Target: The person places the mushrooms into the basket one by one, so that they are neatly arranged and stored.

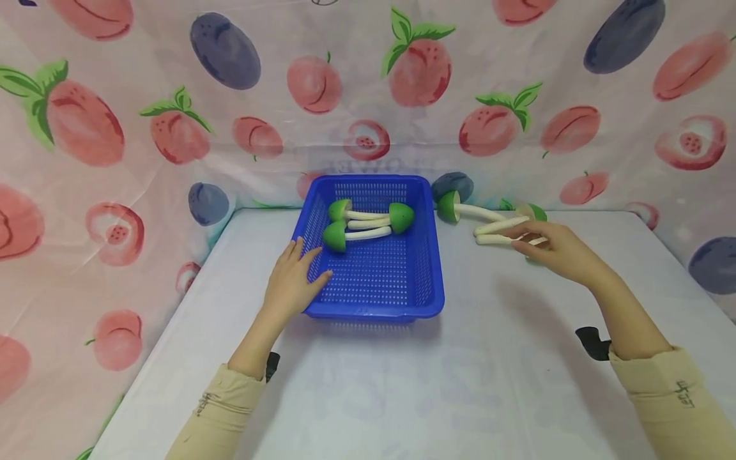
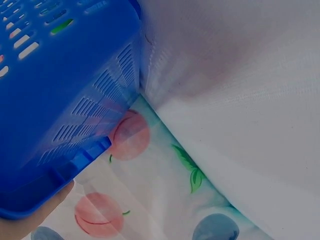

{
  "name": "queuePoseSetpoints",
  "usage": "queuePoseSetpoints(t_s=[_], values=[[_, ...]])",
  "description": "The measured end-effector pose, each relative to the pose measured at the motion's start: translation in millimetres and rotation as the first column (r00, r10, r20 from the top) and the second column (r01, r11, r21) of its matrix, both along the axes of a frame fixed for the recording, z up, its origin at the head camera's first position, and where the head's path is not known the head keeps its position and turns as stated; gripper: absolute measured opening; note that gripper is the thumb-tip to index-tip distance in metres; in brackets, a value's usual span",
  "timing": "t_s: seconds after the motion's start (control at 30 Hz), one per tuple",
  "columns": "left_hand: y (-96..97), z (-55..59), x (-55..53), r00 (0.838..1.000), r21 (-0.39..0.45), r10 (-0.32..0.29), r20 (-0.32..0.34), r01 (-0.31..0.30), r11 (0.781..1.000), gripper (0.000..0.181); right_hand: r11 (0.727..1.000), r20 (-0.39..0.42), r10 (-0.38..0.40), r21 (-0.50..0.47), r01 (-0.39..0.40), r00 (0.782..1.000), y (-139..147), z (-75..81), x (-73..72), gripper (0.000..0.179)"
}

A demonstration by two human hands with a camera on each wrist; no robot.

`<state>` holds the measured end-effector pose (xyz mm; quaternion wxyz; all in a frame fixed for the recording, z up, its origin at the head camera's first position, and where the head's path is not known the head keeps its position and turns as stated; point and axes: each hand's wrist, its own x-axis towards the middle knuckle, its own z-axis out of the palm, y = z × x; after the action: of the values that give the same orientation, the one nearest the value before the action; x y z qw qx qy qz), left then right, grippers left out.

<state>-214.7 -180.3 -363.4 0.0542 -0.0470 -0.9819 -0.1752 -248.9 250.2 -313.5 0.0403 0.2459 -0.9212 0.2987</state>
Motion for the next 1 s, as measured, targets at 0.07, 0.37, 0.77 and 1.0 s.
queuePoseSetpoints(t_s=[0.07,0.37,0.77,1.0], values=[[-0.5,-0.1,0.9,1.0,-0.002,-0.002,-0.004,0.002,1.0,0.06,0.999,0.014,-0.04,-0.008,0.04,0.999,6,-5.4,-1.0,0.023],[-1.9,0.6,0.7,1.0,-0.003,0.002,0.005,-0.002,1.0,0.06,0.972,0.041,-0.234,-0.005,0.234,0.971,22,-26.7,-6.7,0.028],[-1.7,2.1,1.3,1.0,-0.009,-0.005,0.005,0.005,1.0,0.06,0.943,0.056,-0.326,0.093,0.32,0.944,39,-48.4,-23.5,0.042],[-0.7,2.2,0.7,1.0,0.001,-0.005,0.011,0.005,1.0,0.06,0.923,0.167,-0.37,0.18,0.341,0.914,48,-49.7,-42.3,0.056]])
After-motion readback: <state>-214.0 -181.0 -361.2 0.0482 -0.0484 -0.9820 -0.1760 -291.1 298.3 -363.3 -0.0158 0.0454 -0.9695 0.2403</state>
